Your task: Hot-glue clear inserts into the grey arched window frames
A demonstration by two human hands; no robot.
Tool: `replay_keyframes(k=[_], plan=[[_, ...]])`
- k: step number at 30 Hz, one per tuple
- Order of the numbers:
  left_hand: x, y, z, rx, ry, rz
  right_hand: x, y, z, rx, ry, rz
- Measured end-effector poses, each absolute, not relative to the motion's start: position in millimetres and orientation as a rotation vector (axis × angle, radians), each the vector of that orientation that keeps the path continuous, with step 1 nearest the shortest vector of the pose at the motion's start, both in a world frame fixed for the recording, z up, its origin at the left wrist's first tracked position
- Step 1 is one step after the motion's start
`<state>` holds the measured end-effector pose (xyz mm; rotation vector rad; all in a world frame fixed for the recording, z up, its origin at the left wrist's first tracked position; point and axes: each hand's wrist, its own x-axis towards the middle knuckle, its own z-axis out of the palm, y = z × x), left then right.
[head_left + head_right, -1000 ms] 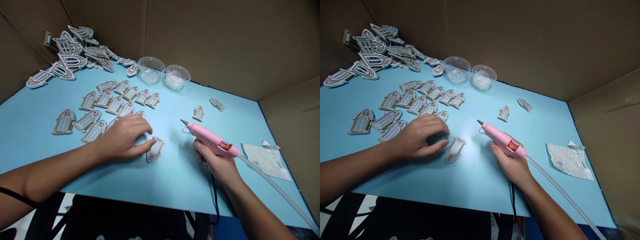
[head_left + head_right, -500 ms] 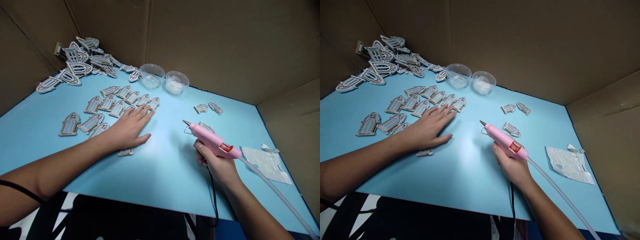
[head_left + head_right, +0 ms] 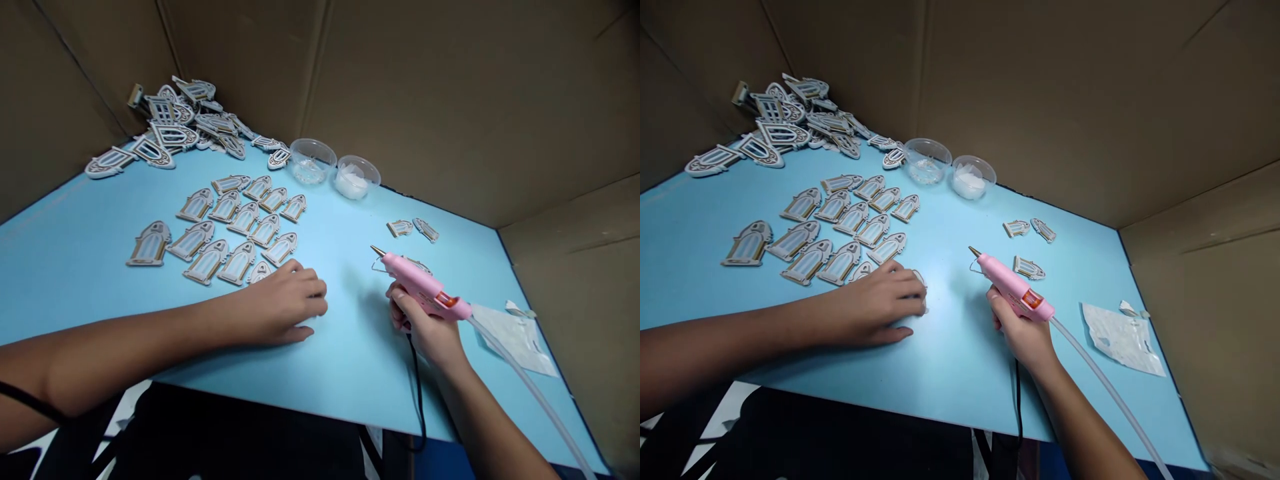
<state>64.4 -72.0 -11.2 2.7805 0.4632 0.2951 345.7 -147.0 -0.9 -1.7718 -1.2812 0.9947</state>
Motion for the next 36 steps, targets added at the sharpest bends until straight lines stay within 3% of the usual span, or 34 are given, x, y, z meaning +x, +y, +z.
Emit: replay_keyframes(k=[5,10,17,36], plan=[[61.4,-66.6,-10.6,2.673,0.944,0.246,350.4,-146.5,-1.9,-1.800,-1.339,1.015],[54.2,-56.8,-12.6,2.560,0.814,0.265,342.4,-145.7,4.4,-1.704,-1.538,1.103],[54.2,-59.8,-13.5,2.517,0.621,0.546,324.6,-148.2,4.5,-1.278,-2.062,0.823],[57.9,-64.7,-8.8,2.557,0.441,0.684,322.6,-152.9,-6.1,-1.233,-2.191,0.519]])
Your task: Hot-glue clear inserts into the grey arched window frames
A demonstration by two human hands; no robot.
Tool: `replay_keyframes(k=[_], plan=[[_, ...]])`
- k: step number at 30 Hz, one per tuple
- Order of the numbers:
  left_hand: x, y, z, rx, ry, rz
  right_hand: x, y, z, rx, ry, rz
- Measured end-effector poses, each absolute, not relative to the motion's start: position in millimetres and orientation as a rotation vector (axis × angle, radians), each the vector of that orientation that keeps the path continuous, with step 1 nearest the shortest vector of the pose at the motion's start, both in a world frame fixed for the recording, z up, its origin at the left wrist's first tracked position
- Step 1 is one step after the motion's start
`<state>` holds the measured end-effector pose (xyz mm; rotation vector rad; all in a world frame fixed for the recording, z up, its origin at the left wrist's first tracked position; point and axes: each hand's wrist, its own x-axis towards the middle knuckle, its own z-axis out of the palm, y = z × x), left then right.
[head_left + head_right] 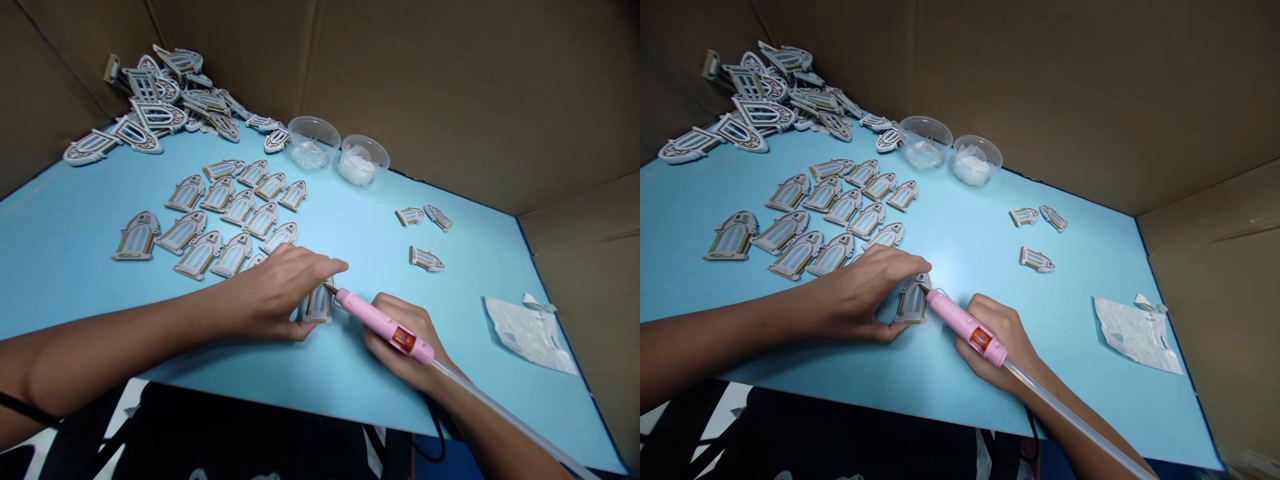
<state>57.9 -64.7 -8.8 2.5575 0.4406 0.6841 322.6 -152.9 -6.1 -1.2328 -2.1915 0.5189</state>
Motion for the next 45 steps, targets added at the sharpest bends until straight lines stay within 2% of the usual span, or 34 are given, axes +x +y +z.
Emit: replay_keyframes(k=[21,28,34,40,45], plan=[[55.0,-65.1,-7.5,2.577,0.478,0.689,321.3,-153.3,-3.2,-1.266,-2.204,0.476],[54.7,-65.2,-7.1,2.595,0.562,0.694,322.1,-154.2,-2.5,-1.341,-2.103,0.643],[57.0,-62.5,-14.2,2.510,0.730,0.435,329.7,-152.3,5.7,-1.862,-1.510,0.806],[59.1,-58.7,-12.7,2.643,0.508,0.251,327.8,-148.5,10.2,-1.901,-1.466,0.872],[51.4,-42.3,1.5,2.653,0.948,0.433,331.5,-150.0,9.7,-1.866,-1.461,0.847]])
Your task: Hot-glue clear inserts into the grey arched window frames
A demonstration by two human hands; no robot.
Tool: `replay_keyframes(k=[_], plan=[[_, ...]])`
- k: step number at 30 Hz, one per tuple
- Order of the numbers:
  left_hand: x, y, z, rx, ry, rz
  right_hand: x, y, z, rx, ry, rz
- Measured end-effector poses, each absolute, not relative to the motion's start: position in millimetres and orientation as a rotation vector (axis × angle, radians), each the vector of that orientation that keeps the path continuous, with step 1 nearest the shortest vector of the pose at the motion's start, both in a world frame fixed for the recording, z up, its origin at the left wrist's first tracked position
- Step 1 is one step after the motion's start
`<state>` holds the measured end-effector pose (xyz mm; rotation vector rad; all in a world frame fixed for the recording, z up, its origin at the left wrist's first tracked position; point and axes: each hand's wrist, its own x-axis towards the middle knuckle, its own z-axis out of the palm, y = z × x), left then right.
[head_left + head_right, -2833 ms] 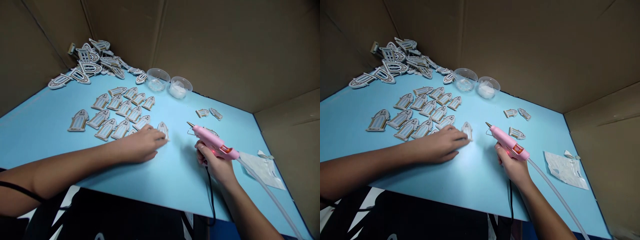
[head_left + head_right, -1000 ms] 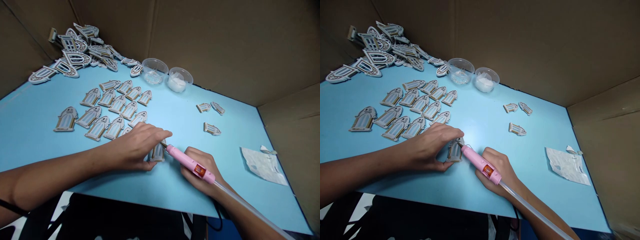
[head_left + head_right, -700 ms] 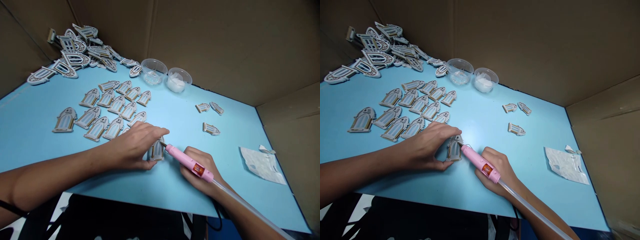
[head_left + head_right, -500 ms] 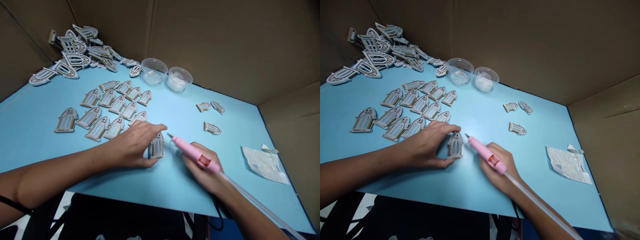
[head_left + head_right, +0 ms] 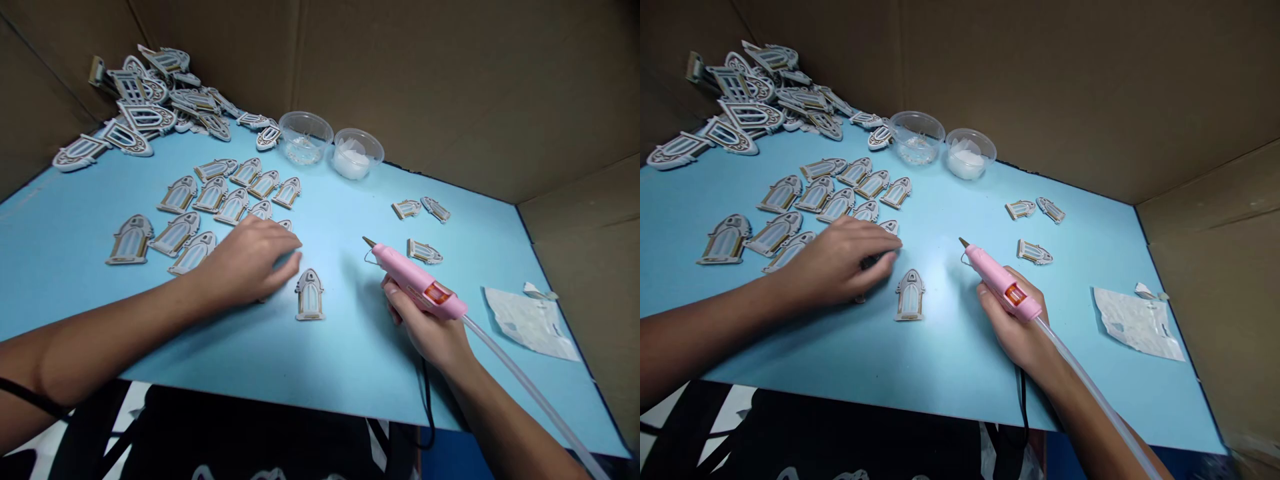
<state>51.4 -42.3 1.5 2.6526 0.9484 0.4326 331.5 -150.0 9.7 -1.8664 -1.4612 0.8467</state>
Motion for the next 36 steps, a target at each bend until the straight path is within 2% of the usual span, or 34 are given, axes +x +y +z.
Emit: replay_keyframes(k=[2,7,12,22,27,36], plan=[[48.6,-37.8,1.9,2.664,0.935,0.441,333.8,-150.1,9.1,-1.859,-1.454,0.844],[50.8,-43.8,-10.9,2.637,0.394,0.256,335.0,-149.2,8.0,-1.841,-1.454,0.843],[53.0,-47.3,-8.9,2.719,0.657,0.144,333.4,-148.7,9.2,-1.842,-1.471,0.838],[59.1,-52.1,-11.6,2.552,0.857,0.280,332.4,-148.3,7.9,-1.850,-1.520,0.807],[59.5,-52.1,-14.5,2.436,0.866,0.251,328.1,-147.9,9.8,-1.763,-1.615,0.790],[56.6,-63.7,-25.9,2.303,0.527,0.566,323.2,-153.0,-6.6,-1.305,-2.118,0.621]])
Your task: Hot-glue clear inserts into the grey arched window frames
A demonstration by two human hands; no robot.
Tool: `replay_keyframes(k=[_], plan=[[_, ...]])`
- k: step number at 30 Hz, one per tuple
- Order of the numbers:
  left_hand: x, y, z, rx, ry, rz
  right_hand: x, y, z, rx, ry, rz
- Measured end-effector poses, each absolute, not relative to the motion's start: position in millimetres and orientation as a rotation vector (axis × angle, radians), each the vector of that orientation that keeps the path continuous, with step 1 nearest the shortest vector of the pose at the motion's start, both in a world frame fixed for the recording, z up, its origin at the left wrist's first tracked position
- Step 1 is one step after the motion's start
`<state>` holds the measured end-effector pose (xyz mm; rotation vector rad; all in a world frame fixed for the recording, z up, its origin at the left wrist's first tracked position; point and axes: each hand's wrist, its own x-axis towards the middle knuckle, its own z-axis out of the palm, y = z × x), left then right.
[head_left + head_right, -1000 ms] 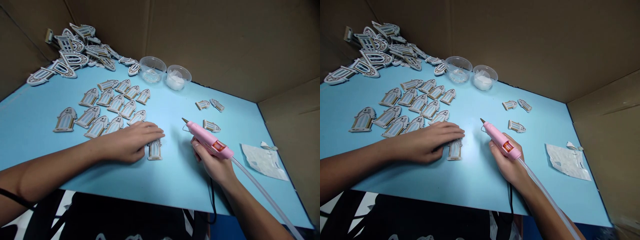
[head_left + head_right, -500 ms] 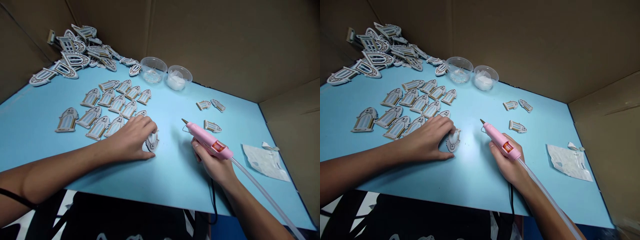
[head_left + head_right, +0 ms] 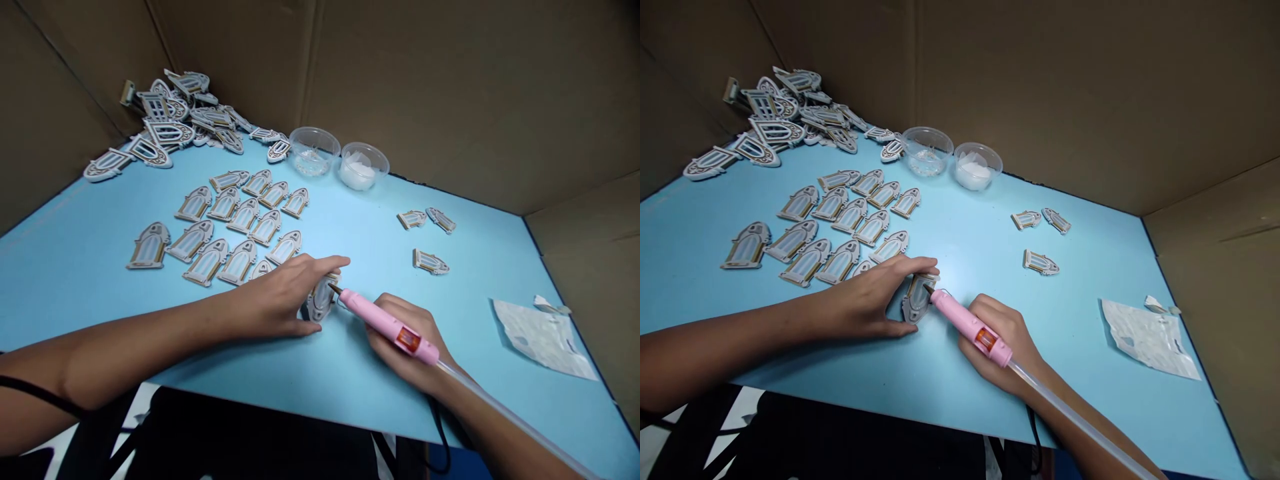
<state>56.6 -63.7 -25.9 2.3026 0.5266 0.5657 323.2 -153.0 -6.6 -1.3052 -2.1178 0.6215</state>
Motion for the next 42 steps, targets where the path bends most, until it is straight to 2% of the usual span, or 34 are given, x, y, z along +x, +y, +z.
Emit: replay_keyframes(k=[26,34,39,42], plan=[[55.4,-63.7,-24.1,2.292,0.449,0.658,320.7,-154.0,0.9,-1.312,-2.158,0.493],[56.6,-62.5,-27.1,2.270,0.559,0.561,323.4,-154.0,5.6,-1.301,-2.141,0.569],[59.9,-57.6,-20.4,2.292,0.736,0.263,333.6,-157.3,17.8,-1.700,-1.608,0.648],[58.7,-55.0,-17.3,2.341,0.671,0.243,338.3,-157.8,21.9,-1.895,-1.316,0.754]])
